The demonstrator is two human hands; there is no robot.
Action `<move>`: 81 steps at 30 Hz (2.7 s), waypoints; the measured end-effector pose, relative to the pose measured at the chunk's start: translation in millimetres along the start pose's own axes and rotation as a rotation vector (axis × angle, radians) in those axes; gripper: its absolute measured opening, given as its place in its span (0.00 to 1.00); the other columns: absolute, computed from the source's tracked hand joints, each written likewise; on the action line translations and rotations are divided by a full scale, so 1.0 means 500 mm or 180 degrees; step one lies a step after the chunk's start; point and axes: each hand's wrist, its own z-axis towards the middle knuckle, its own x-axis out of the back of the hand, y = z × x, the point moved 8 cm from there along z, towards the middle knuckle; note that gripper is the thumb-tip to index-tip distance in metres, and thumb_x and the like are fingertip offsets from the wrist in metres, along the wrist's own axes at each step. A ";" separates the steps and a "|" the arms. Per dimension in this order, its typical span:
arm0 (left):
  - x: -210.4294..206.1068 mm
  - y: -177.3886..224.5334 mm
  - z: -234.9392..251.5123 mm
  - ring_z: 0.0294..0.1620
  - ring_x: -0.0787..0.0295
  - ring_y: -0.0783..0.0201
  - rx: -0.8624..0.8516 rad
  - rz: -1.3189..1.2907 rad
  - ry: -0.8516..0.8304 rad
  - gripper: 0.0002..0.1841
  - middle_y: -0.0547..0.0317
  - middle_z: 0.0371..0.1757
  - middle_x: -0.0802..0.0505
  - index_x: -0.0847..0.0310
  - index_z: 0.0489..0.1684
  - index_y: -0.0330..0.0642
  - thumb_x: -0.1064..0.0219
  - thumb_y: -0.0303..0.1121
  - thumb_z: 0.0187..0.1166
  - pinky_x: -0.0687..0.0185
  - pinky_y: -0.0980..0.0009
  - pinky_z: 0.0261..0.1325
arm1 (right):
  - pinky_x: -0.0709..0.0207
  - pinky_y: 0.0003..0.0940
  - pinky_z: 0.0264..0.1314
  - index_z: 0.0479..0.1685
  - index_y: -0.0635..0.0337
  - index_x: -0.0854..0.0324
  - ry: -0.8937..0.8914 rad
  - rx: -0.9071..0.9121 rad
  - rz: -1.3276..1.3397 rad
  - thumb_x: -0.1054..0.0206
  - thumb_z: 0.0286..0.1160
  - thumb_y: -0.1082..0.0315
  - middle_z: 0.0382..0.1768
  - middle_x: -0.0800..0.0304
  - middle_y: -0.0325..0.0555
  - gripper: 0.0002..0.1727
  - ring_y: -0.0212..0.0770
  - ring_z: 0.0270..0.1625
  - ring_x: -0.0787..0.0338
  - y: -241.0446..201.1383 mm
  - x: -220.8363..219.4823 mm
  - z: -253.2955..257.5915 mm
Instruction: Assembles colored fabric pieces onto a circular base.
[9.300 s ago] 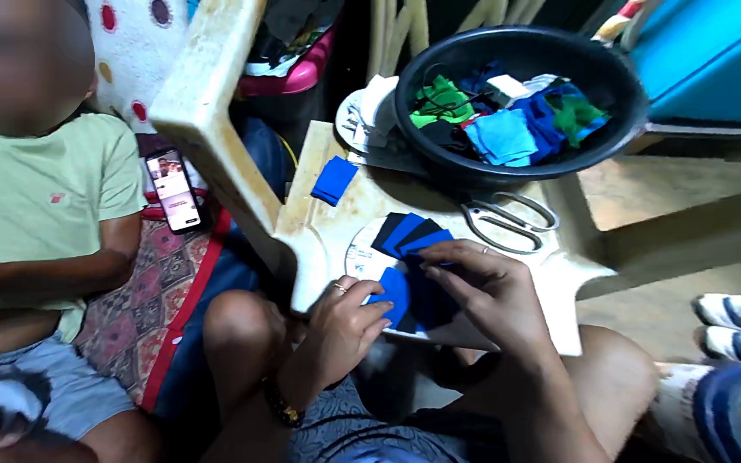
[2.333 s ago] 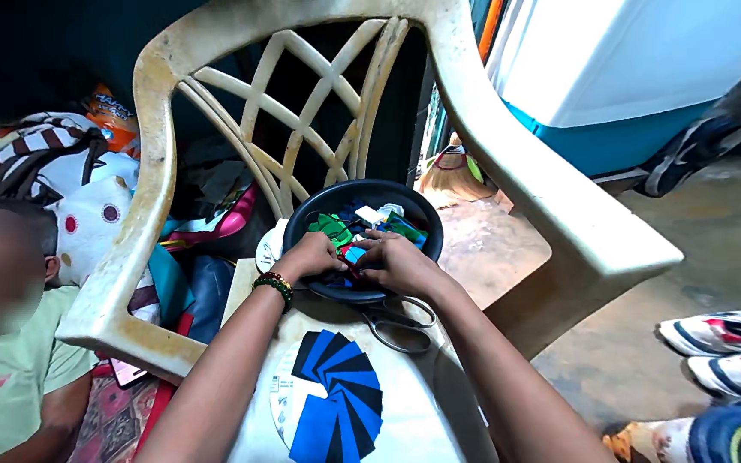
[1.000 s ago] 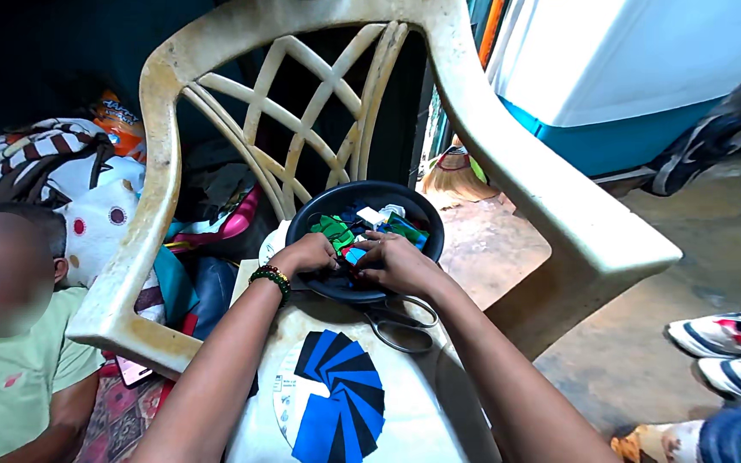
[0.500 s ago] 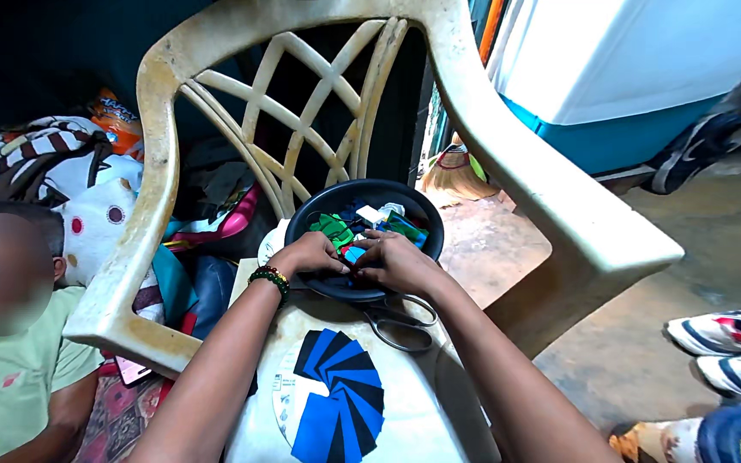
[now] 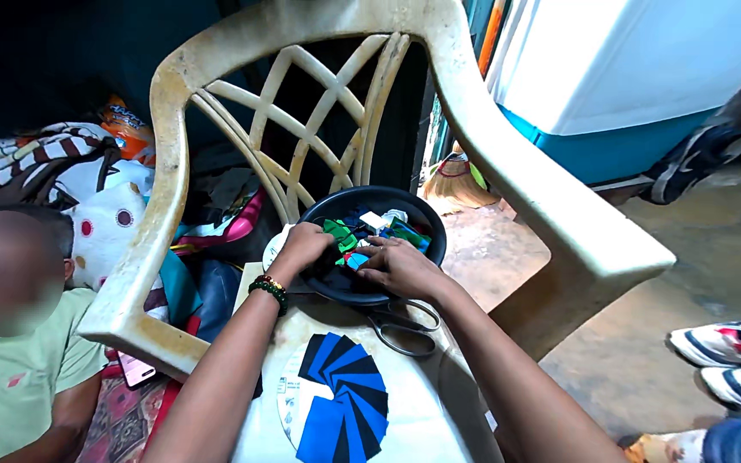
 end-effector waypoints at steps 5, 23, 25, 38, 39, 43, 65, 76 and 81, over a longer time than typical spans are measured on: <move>0.031 -0.031 -0.029 0.35 0.27 0.60 0.0071 -0.1175 0.0276 0.13 0.50 0.33 0.21 0.22 0.34 0.33 0.42 0.32 0.88 0.29 0.59 0.41 | 0.64 0.61 0.92 0.63 0.61 0.10 -0.0404 -0.0159 -0.0200 0.42 0.85 0.72 0.82 0.24 0.51 0.17 0.58 0.93 0.44 -0.029 -0.001 0.008; 0.059 -0.230 -0.352 0.42 0.09 0.66 0.0235 -0.3320 0.0737 0.19 0.53 0.49 0.10 0.30 0.67 0.34 0.39 0.14 0.79 0.10 0.69 0.47 | 0.13 0.31 0.54 0.52 0.68 0.12 0.1095 0.0892 0.1555 0.31 0.74 0.69 0.47 0.07 0.48 0.14 0.32 0.48 0.07 -0.199 -0.092 -0.104; 0.049 -0.272 -0.376 0.45 0.10 0.67 0.0396 -0.2814 0.0898 0.17 0.50 0.50 0.11 0.26 0.64 0.29 0.34 0.15 0.77 0.10 0.69 0.50 | 0.13 0.32 0.54 0.56 0.71 0.14 0.0617 0.0882 0.1523 0.33 0.75 0.70 0.48 0.06 0.52 0.16 0.36 0.48 0.07 -0.233 -0.151 -0.091; 0.004 -0.327 -0.339 0.67 0.15 0.45 0.0141 -0.0862 -0.0058 0.23 0.36 0.67 0.13 0.29 0.76 0.36 0.35 0.23 0.82 0.23 0.47 0.71 | 0.18 0.29 0.47 0.45 0.72 0.13 0.0205 0.0577 0.1149 0.36 0.74 0.79 0.40 0.10 0.53 0.08 0.35 0.40 0.11 -0.303 -0.272 -0.028; 0.003 -0.325 -0.337 0.68 0.15 0.45 0.0073 -0.0715 0.0017 0.23 0.38 0.66 0.13 0.28 0.76 0.37 0.34 0.24 0.82 0.24 0.46 0.72 | 0.18 0.30 0.47 0.42 0.73 0.12 0.0231 0.0613 0.1132 0.35 0.72 0.79 0.40 0.10 0.54 0.07 0.36 0.40 0.12 -0.307 -0.279 -0.027; 0.017 -0.320 -0.341 0.63 0.14 0.45 -0.0182 -0.0641 0.0433 0.21 0.39 0.62 0.13 0.25 0.68 0.34 0.30 0.21 0.77 0.20 0.49 0.68 | 0.19 0.27 0.46 0.40 0.71 0.10 0.0209 0.0508 0.1093 0.30 0.73 0.73 0.38 0.11 0.53 0.08 0.34 0.38 0.13 -0.319 -0.307 -0.012; 0.023 -0.308 -0.384 0.62 0.14 0.43 -0.0812 -0.0082 0.1360 0.06 0.37 0.61 0.13 0.13 0.42 0.30 0.32 0.16 0.73 0.17 0.52 0.65 | 0.28 0.32 0.37 0.28 0.63 0.14 0.0014 -0.0568 0.1036 0.31 0.73 0.72 0.25 0.17 0.40 0.07 0.29 0.30 0.21 -0.300 -0.334 0.025; 0.014 -0.298 -0.421 0.53 0.08 0.49 -0.0718 -0.0668 0.1069 0.21 0.40 0.52 0.08 0.17 0.58 0.29 0.27 0.27 0.65 0.14 0.55 0.58 | 0.33 0.21 0.28 0.17 0.60 0.18 0.0304 -0.0692 0.1994 0.31 0.74 0.77 0.16 0.23 0.31 0.14 0.22 0.21 0.27 -0.299 -0.324 0.022; 0.009 -0.294 -0.418 0.52 0.07 0.49 -0.0397 -0.0697 0.1147 0.27 0.40 0.51 0.07 0.19 0.65 0.30 0.21 0.23 0.62 0.14 0.54 0.58 | 0.28 0.20 0.29 0.22 0.62 0.15 0.0367 -0.0523 0.2227 0.31 0.75 0.78 0.18 0.18 0.34 0.11 0.22 0.22 0.23 -0.319 -0.324 0.024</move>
